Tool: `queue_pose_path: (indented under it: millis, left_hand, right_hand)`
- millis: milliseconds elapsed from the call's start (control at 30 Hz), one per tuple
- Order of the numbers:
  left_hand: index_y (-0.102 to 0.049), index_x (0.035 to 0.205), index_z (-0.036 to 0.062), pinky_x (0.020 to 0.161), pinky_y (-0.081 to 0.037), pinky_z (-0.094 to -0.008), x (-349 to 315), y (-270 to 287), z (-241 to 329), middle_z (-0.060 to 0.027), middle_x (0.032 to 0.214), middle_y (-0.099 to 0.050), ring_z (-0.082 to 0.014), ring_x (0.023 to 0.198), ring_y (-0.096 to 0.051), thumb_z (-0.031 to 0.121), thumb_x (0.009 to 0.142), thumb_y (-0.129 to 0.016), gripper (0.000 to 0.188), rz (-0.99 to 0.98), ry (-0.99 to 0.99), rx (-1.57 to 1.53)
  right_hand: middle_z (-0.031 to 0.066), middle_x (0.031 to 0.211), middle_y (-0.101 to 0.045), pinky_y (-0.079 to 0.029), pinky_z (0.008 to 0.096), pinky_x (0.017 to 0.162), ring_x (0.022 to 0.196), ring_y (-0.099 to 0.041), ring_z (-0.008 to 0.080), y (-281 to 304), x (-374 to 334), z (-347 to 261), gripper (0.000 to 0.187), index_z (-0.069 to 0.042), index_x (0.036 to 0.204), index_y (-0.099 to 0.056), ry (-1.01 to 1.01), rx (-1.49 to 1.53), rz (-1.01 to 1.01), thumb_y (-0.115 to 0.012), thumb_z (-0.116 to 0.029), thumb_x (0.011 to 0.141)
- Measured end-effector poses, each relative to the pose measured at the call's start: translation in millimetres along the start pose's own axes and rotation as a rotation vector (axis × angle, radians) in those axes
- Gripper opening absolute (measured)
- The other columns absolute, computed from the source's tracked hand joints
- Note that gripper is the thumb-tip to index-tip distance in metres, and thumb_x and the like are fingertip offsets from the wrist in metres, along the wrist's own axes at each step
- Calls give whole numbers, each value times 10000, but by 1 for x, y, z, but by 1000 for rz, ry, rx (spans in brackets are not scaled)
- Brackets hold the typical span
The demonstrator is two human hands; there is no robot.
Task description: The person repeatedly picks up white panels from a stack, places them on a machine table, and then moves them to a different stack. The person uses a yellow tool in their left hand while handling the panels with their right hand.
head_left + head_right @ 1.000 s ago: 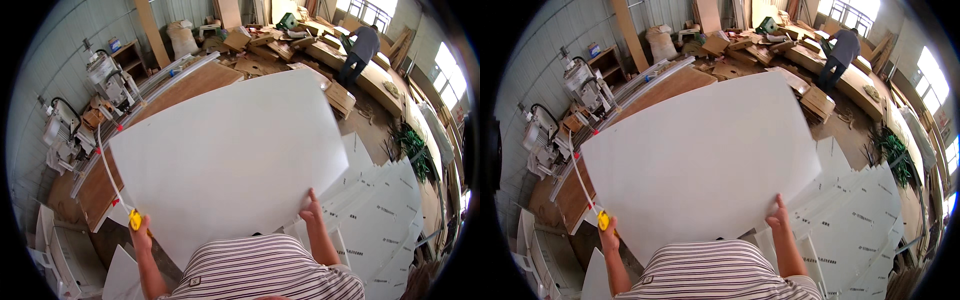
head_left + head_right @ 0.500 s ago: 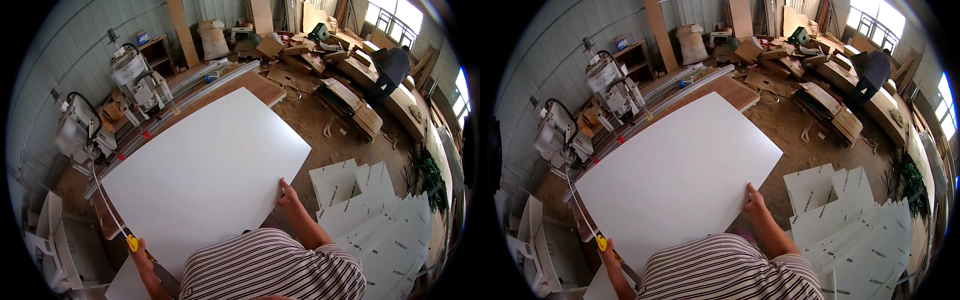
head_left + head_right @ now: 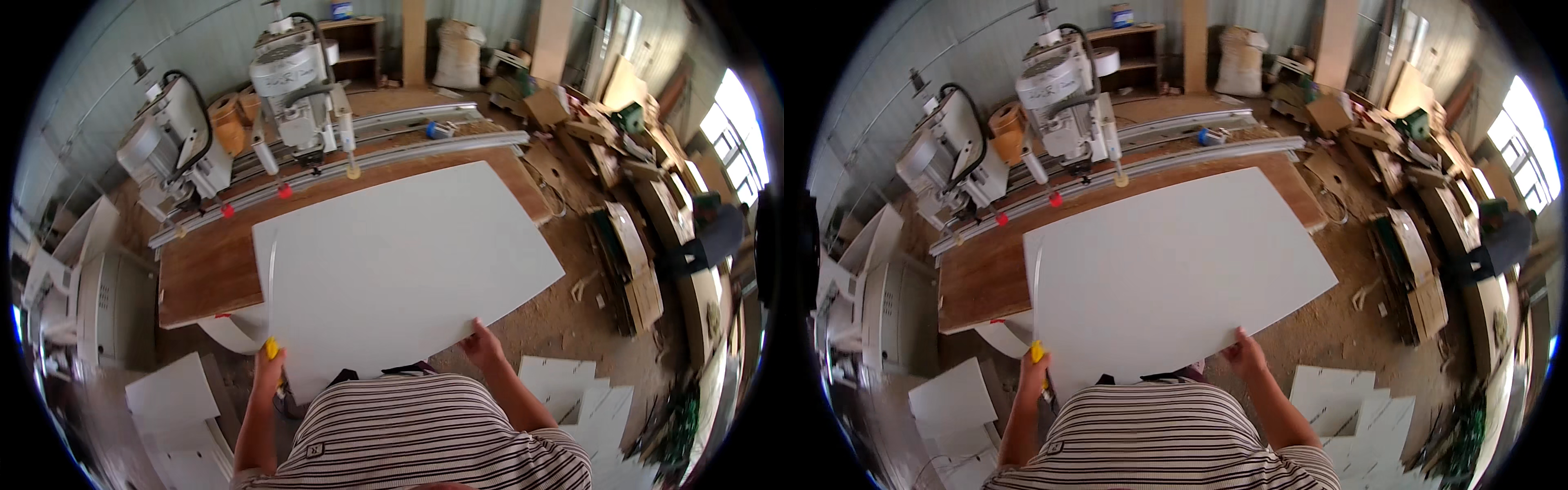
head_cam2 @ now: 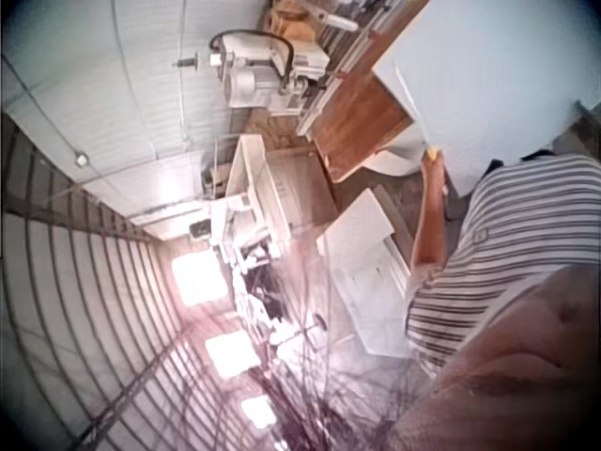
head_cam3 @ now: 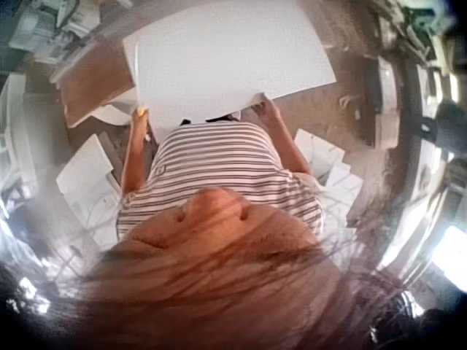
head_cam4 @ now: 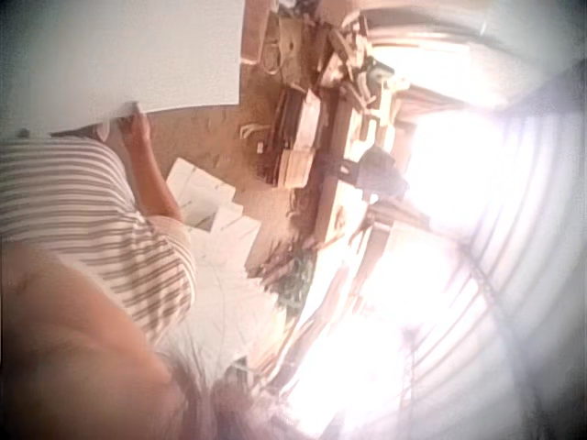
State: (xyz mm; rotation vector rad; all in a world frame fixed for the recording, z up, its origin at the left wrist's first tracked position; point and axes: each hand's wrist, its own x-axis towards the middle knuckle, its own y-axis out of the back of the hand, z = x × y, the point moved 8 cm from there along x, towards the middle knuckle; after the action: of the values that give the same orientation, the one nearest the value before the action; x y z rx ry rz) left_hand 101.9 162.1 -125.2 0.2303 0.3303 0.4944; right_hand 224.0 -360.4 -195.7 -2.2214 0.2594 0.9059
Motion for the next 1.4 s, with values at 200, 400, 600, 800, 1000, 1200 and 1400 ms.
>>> queue_pose_path:
  millis: [200, 400, 600, 800, 1000, 1200, 1400]
  left_hand:
    - [-582, 1050, 40, 655, -465, -275, 81, -89, -33, 3, 830, -580, -113, 746, -556, 76, 779, -646, 281, 23, 115, -180]
    - [-563, 1120, 57, 662, -481, -318, 103, -77, -29, -81, 856, -631, -156, 755, -597, 86, 785, -616, 341, 183, -13, 144]
    - [-566, 1112, 22, 698, -479, -284, 72, -50, -35, -52, 863, -614, -130, 765, -570, 98, 831, -622, 296, 163, -78, 246]
    - [-591, 1025, 18, 597, -478, -285, -45, -53, -6, -57, 695, -614, -111, 614, -568, 183, 846, -631, 247, -34, 45, 79]
    - [-615, 965, 32, 562, -464, -271, -106, -41, 15, -49, 686, -619, -92, 575, -570, 231, 841, -652, 238, -135, 127, 160]
    - [-638, 947, 44, 625, -484, -308, -115, -24, 10, -84, 729, -645, -168, 638, -618, 247, 839, -656, 231, -53, 4, 252]
    - [-638, 957, 33, 682, -486, -312, -126, -21, 26, -120, 781, -661, -196, 724, -640, 215, 842, -650, 216, -45, 27, 200]
  right_hand:
    - [116, 1133, -564, -521, 490, 836, 1000, -584, 282, -13, 97, 3, 346, -96, 1234, -464, -178, -136, -91, -497, -309, 963]
    - [128, 1088, -594, -535, 509, 779, 937, -610, 294, -31, 124, 11, 330, -94, 1180, -499, -215, -194, -39, -492, -341, 961]
    - [101, 1089, -590, -513, 524, 753, 944, -603, 294, -34, 154, 25, 303, -128, 1175, -503, -173, -125, 20, -523, -330, 949]
    - [56, 1011, -604, -538, 498, 729, 898, -608, 243, -39, 151, 19, 293, -141, 1129, -528, -90, -137, 160, -546, -360, 934]
    - [82, 1157, -547, -507, 540, 831, 1023, -562, 262, -50, 145, 13, 377, -136, 1222, -471, 31, -128, 198, -583, -329, 918]
    - [101, 1227, -519, -467, 541, 913, 1094, -529, 288, -63, 138, 14, 414, -129, 1244, -462, -4, -135, 180, -598, -329, 908]
    - [60, 1191, -553, -465, 504, 883, 1061, -552, 268, -45, 155, 15, 407, -130, 1221, -503, -16, -135, 207, -606, -360, 901]
